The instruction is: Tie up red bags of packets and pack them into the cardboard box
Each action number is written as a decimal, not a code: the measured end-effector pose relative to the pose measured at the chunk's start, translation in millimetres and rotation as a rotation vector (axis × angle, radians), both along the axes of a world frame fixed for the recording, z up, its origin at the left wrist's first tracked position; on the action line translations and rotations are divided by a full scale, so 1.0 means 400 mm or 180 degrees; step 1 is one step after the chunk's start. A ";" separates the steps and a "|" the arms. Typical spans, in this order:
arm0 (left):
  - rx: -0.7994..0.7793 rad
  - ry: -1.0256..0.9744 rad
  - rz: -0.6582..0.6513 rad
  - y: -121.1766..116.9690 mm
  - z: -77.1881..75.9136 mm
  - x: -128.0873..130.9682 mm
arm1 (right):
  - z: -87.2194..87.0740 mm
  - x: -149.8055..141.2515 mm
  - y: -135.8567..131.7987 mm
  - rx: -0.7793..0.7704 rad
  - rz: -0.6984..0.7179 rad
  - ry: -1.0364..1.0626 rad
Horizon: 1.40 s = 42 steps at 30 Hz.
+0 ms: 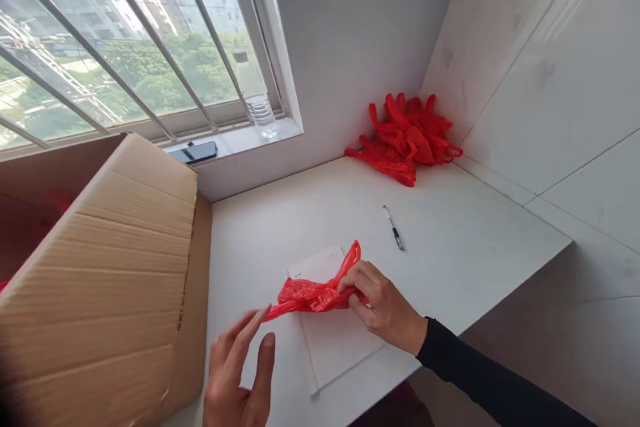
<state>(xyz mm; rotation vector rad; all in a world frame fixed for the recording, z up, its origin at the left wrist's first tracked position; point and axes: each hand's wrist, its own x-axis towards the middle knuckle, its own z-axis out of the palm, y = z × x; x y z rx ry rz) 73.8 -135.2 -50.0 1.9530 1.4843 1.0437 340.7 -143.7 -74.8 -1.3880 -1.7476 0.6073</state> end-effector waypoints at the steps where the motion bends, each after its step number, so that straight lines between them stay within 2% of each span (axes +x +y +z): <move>1: 0.0026 0.0216 -0.0129 0.000 -0.017 0.006 | -0.008 -0.013 -0.033 -0.0077 0.0083 0.0059; 4: -0.0279 0.0476 -0.0649 -0.009 -0.055 0.021 | -0.023 -0.041 -0.099 -0.0337 0.0090 0.0100; 6: -0.0460 0.0427 -0.0747 -0.021 -0.065 0.027 | -0.025 -0.055 -0.121 -0.0301 0.0087 -0.0106; 12: -0.0692 0.0096 -0.0529 -0.067 -0.047 0.038 | -0.036 -0.091 -0.137 0.0150 0.0125 -0.0740; 17: -0.1071 -0.0066 0.0054 -0.089 -0.042 0.015 | -0.044 -0.078 -0.142 0.0279 0.0054 -0.0593; 21: -0.1126 -0.0137 0.0445 -0.102 -0.046 0.000 | -0.032 -0.065 -0.154 0.0023 -0.0194 -0.0410; 23: -0.0974 -0.0140 0.0282 -0.110 -0.044 0.011 | -0.024 -0.068 -0.158 -0.0025 -0.0222 -0.0356; 25: -0.0793 -0.0046 -0.0123 -0.115 -0.043 0.032 | -0.019 -0.075 -0.159 0.0029 -0.0164 -0.0352; 28: -0.0737 0.0070 -0.0494 -0.115 -0.042 0.063 | -0.017 -0.086 -0.154 0.0122 0.0080 -0.0475; 31: -0.0863 -0.0036 -0.0388 -0.107 -0.045 0.066 | -0.022 -0.082 -0.148 0.0188 0.0201 -0.0571; 37: -0.1069 -0.0281 0.0263 -0.082 -0.057 0.013 | -0.027 -0.050 -0.150 0.0022 -0.0134 -0.0506; 40: -0.1046 -0.0377 0.0330 -0.084 -0.052 0.011 | -0.017 -0.059 -0.151 -0.0149 -0.0166 -0.0364; 42: -0.0925 -0.0424 0.0160 -0.095 -0.045 0.021 | -0.010 -0.076 -0.149 -0.0208 -0.0145 -0.0286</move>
